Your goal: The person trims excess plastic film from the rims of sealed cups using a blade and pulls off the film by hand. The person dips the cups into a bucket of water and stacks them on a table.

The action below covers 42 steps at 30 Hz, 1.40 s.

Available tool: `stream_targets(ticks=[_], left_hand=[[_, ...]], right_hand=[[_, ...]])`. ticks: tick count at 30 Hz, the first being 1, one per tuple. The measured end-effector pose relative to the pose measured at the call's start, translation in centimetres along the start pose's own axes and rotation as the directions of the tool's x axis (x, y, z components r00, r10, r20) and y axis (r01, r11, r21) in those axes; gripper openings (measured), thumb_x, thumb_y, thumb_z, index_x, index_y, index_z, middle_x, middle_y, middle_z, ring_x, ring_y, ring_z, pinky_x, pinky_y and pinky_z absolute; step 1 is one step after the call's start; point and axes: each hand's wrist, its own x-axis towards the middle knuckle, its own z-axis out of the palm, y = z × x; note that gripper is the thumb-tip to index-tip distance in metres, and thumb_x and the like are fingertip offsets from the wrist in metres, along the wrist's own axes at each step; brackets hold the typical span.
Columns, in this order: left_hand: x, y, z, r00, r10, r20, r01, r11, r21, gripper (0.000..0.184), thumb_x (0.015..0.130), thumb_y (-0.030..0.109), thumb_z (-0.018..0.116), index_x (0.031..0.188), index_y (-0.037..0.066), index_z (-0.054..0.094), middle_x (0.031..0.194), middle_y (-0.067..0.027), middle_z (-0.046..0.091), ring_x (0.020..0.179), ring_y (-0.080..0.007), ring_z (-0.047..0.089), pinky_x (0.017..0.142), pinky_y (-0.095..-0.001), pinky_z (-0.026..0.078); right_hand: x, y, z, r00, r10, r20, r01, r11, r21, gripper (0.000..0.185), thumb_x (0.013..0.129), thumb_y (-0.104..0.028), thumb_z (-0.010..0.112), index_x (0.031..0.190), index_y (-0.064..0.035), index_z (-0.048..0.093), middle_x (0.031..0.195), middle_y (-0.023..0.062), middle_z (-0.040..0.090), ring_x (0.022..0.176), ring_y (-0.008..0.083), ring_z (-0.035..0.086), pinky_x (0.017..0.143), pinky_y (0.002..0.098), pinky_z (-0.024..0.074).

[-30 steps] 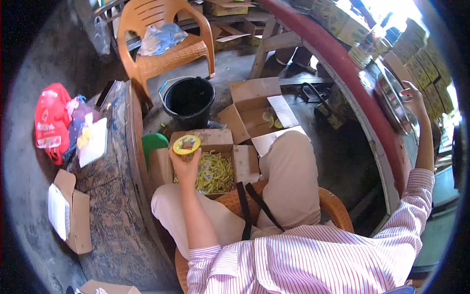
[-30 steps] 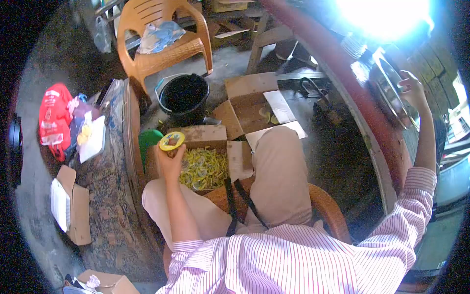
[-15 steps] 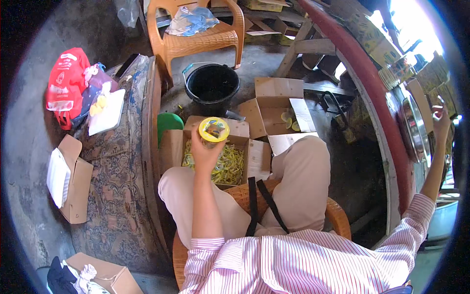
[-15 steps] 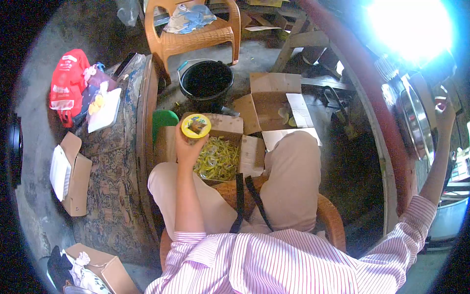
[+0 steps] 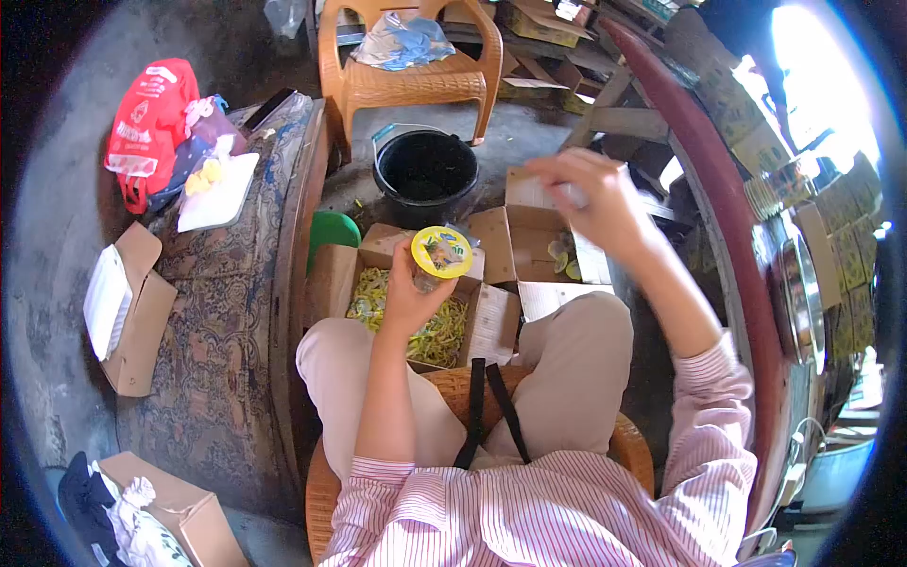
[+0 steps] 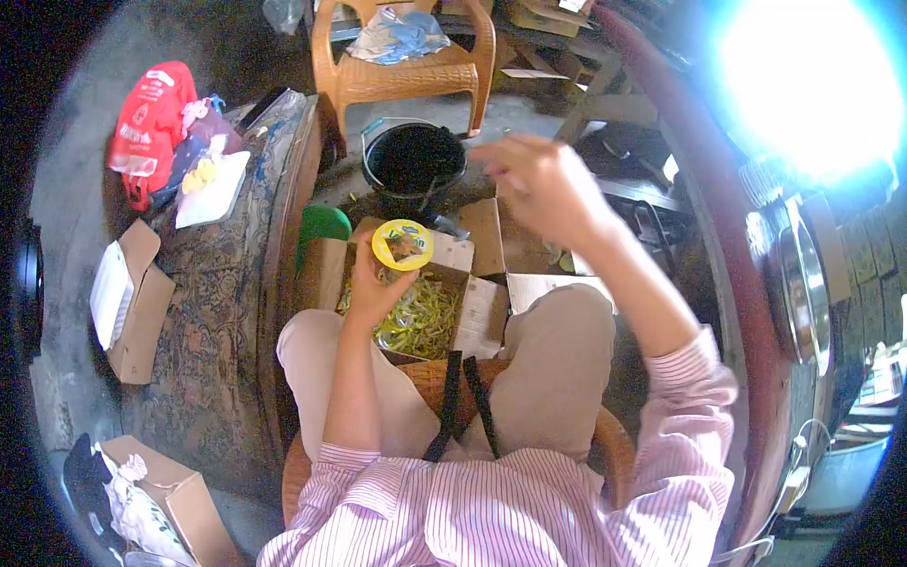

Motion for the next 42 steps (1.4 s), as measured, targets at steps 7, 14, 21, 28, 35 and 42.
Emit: stream_targets(ticks=[7, 14, 21, 28, 35, 42], left_hand=[[0.1, -0.1, -0.3, 0.998, 0.054, 0.01, -0.054, 0.997, 0.058, 0.061, 0.066, 0.004, 0.071, 0.118, 0.003, 0.039, 0.112, -0.0094, 0.049, 0.104, -0.0192, 0.05, 0.086, -0.0322, 0.042], [-0.2, -0.2, -0.4, 0.997, 0.05, 0.063, -0.051, 0.999, 0.002, 0.058, 0.069, 0.003, 0.066, 0.121, 0.003, 0.041, 0.111, -0.0092, 0.05, 0.102, -0.018, 0.051, 0.085, -0.0318, 0.042], [-0.6, 1.0, -0.4, 0.973, -0.109, 0.204, 0.17, 0.935, -0.312, 0.05, 0.074, 0.003, 0.057, 0.121, 0.004, 0.041, 0.113, -0.0084, 0.049, 0.105, -0.0157, 0.049, 0.087, -0.0307, 0.041], [-0.8, 1.5, -0.6, 0.963, -0.105, 0.249, 0.184, 0.931, -0.316, 0.063, 0.071, 0.006, 0.065, 0.125, 0.005, 0.033, 0.114, -0.0067, 0.048, 0.108, -0.0146, 0.048, 0.088, -0.0303, 0.041], [-0.8, 2.4, 0.0, 0.964, -0.118, 0.237, 0.185, 0.941, -0.283, 0.072, 0.064, 0.006, 0.075, 0.124, 0.006, 0.035, 0.111, -0.0046, 0.048, 0.101, -0.013, 0.05, 0.078, -0.0269, 0.045], [-0.3, 2.7, -0.4, 0.993, -0.016, 0.114, 0.034, 0.988, -0.151, 0.053, 0.069, 0.003, 0.069, 0.116, 0.004, 0.045, 0.102, -0.0049, 0.053, 0.094, -0.0127, 0.052, 0.077, -0.0269, 0.045]], right_hand=[[-0.8, -0.4, 7.1, 0.988, -0.151, 0.045, 0.146, 0.984, 0.1, 0.024, 0.065, 0.005, 0.056, 0.086, -0.0043, 0.063, 0.079, 0.0091, 0.059, 0.072, 0.027, 0.057, 0.065, 0.0347, 0.0487], [-1.0, -0.2, 7.7, 0.944, -0.313, 0.104, 0.32, 0.945, -0.068, 0.017, 0.062, -0.007, 0.058, 0.079, -0.0058, 0.061, 0.081, 0.0051, 0.055, 0.08, 0.0223, 0.057, 0.068, 0.0318, 0.0487], [-1.2, 0.2, 8.7, 0.882, -0.47, -0.02, 0.467, 0.88, -0.082, 0.016, 0.064, -0.012, 0.058, 0.078, -0.0058, 0.058, 0.079, 0.0034, 0.054, 0.077, 0.0195, 0.057, 0.068, 0.0301, 0.0485], [-1.8, 0.6, 9.2, 0.837, -0.545, -0.036, 0.539, 0.835, -0.112, 0.021, 0.064, -0.014, 0.059, 0.083, -0.0064, 0.059, 0.079, 0.0027, 0.055, 0.078, 0.0182, 0.058, 0.069, 0.0295, 0.049], [-2.5, 1.2, 9.6, 0.826, -0.558, -0.084, 0.542, 0.825, -0.157, 0.039, 0.064, -0.012, 0.059, 0.103, -0.0048, 0.057, 0.079, 0.0037, 0.058, 0.075, 0.018, 0.059, 0.067, 0.0289, 0.0504], [-3.1, 1.3, 9.5, 0.869, -0.474, -0.139, 0.455, 0.878, -0.15, 0.05, 0.066, -0.009, 0.059, 0.115, -0.0043, 0.054, 0.077, 0.0046, 0.059, 0.071, 0.018, 0.06, 0.066, 0.0292, 0.0507]])
